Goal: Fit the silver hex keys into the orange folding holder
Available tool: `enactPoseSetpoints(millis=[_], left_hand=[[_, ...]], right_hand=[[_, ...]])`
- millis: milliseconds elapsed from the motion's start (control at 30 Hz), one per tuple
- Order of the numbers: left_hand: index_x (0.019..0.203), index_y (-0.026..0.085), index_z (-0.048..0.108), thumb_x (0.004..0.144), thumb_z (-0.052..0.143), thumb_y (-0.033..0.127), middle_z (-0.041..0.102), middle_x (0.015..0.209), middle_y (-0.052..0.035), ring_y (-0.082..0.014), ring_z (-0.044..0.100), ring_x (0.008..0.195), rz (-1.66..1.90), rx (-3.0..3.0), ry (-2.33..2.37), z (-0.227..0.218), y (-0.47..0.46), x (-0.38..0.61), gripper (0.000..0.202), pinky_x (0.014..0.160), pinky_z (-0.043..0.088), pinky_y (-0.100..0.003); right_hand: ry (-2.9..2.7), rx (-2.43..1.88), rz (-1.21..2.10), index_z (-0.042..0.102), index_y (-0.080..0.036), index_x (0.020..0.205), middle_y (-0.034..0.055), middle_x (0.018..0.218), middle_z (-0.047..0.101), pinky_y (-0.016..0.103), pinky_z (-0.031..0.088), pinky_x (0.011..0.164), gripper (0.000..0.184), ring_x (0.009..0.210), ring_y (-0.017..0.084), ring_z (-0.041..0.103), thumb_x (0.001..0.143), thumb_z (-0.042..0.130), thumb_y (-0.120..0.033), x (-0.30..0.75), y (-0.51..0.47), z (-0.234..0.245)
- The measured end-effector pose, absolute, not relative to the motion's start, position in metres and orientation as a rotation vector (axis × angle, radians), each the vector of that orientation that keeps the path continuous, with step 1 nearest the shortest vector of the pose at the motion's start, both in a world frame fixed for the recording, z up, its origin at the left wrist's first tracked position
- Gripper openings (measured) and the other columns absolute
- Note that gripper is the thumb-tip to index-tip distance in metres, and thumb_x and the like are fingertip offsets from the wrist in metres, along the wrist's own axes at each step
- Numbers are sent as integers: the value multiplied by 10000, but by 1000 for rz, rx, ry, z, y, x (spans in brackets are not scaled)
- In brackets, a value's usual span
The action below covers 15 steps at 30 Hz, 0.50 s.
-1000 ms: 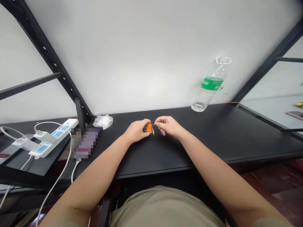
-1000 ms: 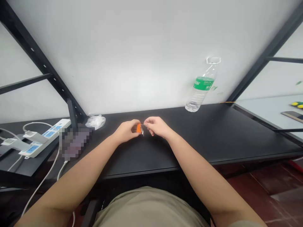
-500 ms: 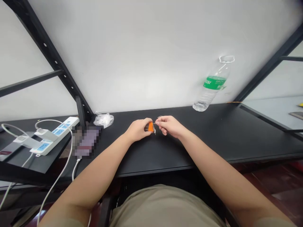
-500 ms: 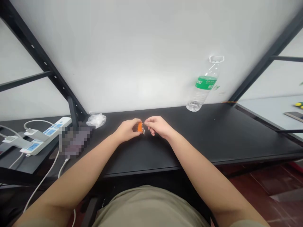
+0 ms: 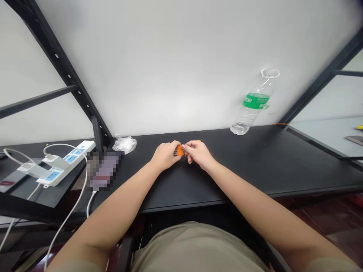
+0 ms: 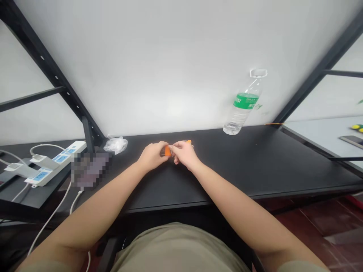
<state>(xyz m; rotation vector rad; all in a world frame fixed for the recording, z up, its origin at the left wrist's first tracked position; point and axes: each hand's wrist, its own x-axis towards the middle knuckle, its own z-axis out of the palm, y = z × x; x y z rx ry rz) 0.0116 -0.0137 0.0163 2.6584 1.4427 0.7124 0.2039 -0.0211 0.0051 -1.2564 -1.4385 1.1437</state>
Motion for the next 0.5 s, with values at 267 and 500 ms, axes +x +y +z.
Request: enactPoseSetpoints(millis=[267,500], left_hand=[[1224,254,613,838,692,307,737,1079,-37,-238,700,947,644,2643,1368,17,-12,5,397,839,502,-342],[1160,259,682,823,692,360,716,1001,-41,-258,670,993,557,2586,1364,12,-11,16,352,876,517,-355]], right_hand=[[-1880,-1287,1371,335,-286,1590,-75,532,580,242,386,377,754,366,139,489,936,624,-526,198,-51,27],[-1881,-1374,519,628,-217,1360,50,899,743,373,557,842,449,847,221,697,926,582,-323,175,-51,45]])
